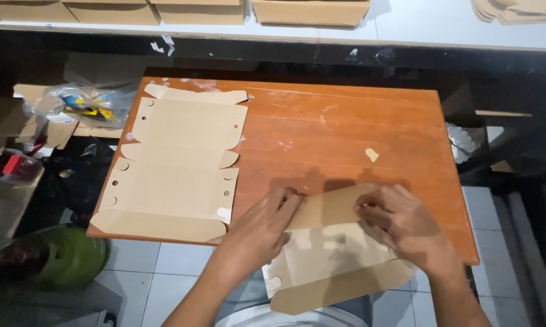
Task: The person assembles two flat cardboard box blanks into finished boxes by hand. They fold the side flaps, interlock the tabs into slots, and press the seams to form each box, then place the completed boxes on a nearby shelf.
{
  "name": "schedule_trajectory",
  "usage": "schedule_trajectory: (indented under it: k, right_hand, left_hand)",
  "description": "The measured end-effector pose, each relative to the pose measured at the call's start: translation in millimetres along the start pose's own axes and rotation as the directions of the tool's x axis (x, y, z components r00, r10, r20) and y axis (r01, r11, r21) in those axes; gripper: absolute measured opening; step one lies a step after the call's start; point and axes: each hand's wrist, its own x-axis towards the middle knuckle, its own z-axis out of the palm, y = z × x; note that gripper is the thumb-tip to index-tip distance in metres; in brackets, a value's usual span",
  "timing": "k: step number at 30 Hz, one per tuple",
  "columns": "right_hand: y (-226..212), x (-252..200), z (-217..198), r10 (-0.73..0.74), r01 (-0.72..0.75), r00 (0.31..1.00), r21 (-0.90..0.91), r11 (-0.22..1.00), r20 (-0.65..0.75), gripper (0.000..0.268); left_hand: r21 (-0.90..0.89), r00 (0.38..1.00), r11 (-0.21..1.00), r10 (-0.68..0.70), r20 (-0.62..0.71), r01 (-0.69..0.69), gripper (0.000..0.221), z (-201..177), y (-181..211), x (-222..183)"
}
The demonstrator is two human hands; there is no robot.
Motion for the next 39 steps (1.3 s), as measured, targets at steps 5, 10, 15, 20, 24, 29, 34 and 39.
schedule_trajectory:
  k: [5, 10, 15, 20, 24, 29, 34, 39]
  right_hand:
    - [-26.0, -20.6, 18.7, 0.005, -0.005, 1.000, -0.128, 0.992, -0.005, 0.016]
    - [-32.7, -36.7, 39.4, 0.041, -0.035, 0.998, -0.137, 0.990, 0.047, 0.019]
    - [-31.1, -41.8, 49.6, 0.004, -0.009, 1.000, -0.187, 0.982, -0.029, 0.020]
    - [-27.6, -46.7, 56.1, -0.015, 0.015, 1.000, -0.206, 0.978, -0.001, 0.011]
    - [-38.8, -32.1, 35.5, 0.105, -0.101, 0.982, -0.032, 0.994, 0.160, 0.010]
    - [-41.6, -16.3, 48.1, 0.357, -0.380, 0.902, 0.055, 0.923, 0.243, 0.031]
    - [-33.6, -11.3, 100.4, 0.394, -0.393, 0.890, -0.054, 0.918, 0.230, 0.068]
    - [-36.0, -13.5, 108.8, 0.498, -0.445, 0.830, -0.238, 0.863, 0.253, 0.077]
  left_hand:
    - [0.426, 0.998, 0.904, 0.054, -0.013, -0.043, 0.096, 84.5, -26.3, -22.8]
    - [0.600, 0.993, 0.800, 0.057, -0.102, 0.016, 0.088, 144.0, -43.2, -41.8]
    - [0.604, 0.983, 0.797, 0.126, -0.135, -0.019, 0.102, 115.6, -34.0, -38.8]
    - [0.292, 0.988, 0.948, 0.149, -0.047, -0.129, 0.086, 95.8, -25.7, -22.5]
    - [0.182, 0.994, 0.978, 0.105, -0.033, -0.097, 0.085, 94.8, -29.3, -14.8]
    - [0.216, 0.996, 0.976, 0.044, -0.079, -0.025, 0.064, 117.9, -38.9, -3.2]
    - [0.322, 0.971, 0.947, 0.079, -0.225, -0.002, 0.079, 122.6, -39.7, -1.7]
    - [0.370, 0.943, 0.927, 0.072, -0.324, 0.056, 0.077, 115.8, -36.3, -1.6]
